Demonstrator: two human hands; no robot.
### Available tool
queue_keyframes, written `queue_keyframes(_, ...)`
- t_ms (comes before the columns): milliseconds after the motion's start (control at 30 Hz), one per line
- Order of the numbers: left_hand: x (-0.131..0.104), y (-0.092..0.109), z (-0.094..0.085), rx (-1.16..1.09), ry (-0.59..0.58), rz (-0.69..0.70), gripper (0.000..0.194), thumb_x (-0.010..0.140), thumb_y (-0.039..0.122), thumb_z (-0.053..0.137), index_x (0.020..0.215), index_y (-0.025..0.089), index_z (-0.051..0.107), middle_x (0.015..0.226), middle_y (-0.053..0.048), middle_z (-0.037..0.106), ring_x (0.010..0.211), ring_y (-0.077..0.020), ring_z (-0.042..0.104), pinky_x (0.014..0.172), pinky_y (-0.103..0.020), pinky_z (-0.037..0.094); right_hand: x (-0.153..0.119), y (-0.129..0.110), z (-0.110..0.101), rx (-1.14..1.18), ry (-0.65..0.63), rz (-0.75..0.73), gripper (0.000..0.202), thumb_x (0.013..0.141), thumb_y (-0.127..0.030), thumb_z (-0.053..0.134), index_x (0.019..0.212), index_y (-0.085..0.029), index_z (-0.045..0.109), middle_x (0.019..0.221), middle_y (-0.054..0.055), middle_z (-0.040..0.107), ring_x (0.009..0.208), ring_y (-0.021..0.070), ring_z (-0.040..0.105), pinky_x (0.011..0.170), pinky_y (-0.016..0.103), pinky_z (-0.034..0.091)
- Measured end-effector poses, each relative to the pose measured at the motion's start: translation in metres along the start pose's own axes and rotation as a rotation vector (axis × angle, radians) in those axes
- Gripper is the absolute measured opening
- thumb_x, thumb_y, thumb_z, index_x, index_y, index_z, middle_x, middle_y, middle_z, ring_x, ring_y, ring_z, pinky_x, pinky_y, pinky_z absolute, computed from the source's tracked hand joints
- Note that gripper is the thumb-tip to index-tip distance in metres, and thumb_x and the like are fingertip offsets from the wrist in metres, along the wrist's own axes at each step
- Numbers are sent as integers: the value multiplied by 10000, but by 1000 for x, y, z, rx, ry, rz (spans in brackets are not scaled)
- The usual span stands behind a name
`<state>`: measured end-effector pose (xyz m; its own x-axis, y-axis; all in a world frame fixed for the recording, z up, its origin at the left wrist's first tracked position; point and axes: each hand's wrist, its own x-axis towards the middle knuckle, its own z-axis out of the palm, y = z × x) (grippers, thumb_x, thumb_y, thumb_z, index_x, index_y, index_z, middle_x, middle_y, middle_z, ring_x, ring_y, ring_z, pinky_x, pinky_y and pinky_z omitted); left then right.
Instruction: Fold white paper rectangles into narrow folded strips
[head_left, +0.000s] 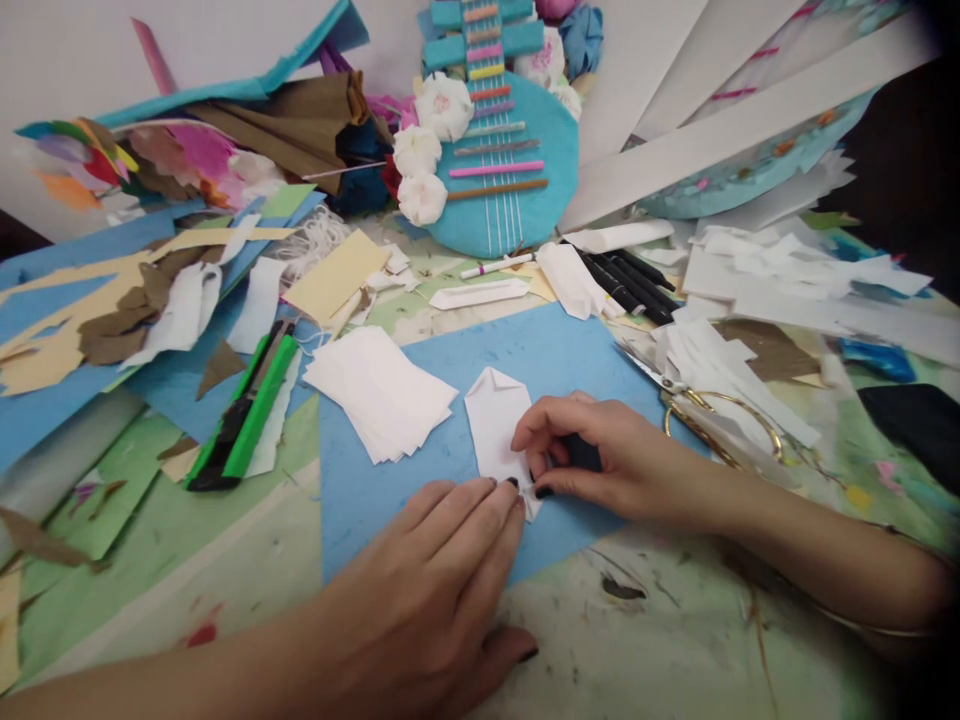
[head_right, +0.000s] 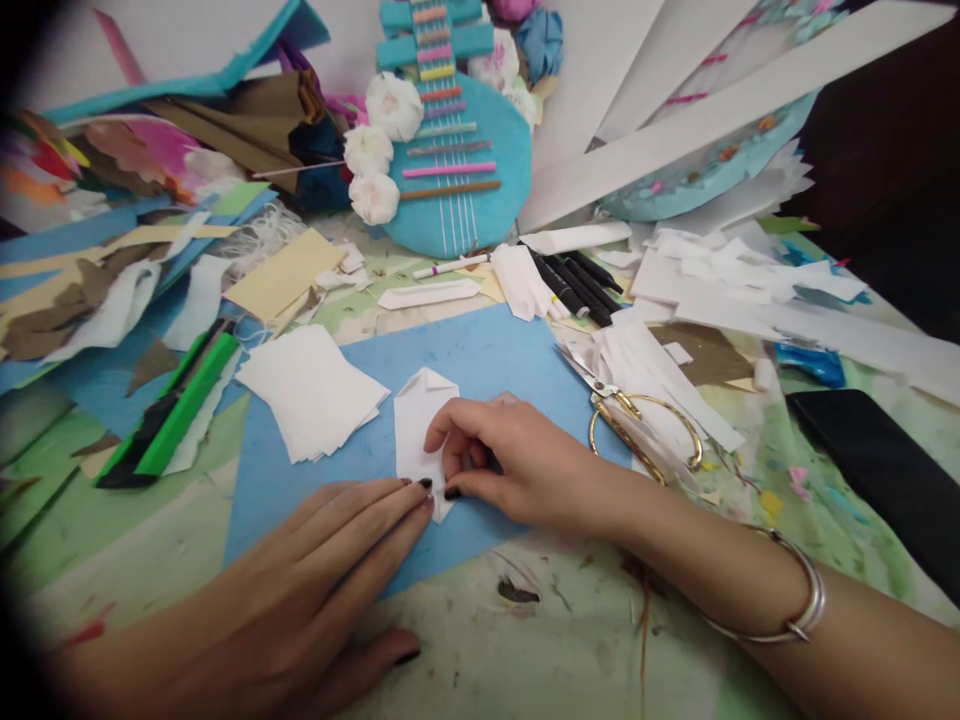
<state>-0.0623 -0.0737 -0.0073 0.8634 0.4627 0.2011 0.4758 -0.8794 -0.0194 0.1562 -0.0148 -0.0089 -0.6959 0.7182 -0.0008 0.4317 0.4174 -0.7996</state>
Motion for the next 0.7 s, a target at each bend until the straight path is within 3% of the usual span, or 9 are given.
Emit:
queue_keyframes(233,3,0,-3,-13,-59,-24,534,876,444,446,1224,43,499,1209,-169,580,1073,-312,538,863,-411,460,0,0,-1,-5,-11,-5,221,794,-77,597,980,-172,525,790,-33,630,711,89,529,740,252,372)
queue_keyframes(400,3,-3,-2,-139,-48,-35,465,887,362,469,1242,62,454,1209,-163,563,1094,-314,503,891,-439,443,-1,0,-2,-17,-26,-27,211,799,-84,599,983,-171,542,787,-35,634,714,89,520,744,252,364)
queue_keyframes(567,2,-16,7,-480,12,-279,341,892,162,436,1230,173,397,1150,-86,552,1059,-191,505,889,-329,448,-2,-1,-5,-30,-33,-37,179,795,-81,599,946,-173,571,773,-34,633,727,95,512,747,253,356)
queue_keyframes(700,3,-25,13,-663,37,-389,350,852,135,492,1180,237,425,1050,-23,578,941,-144,537,809,-273,458,-2,1,-6,-51,-41,-107,133,804,-67,576,889,-168,595,808,-16,646,759,104,528,793,278,343)
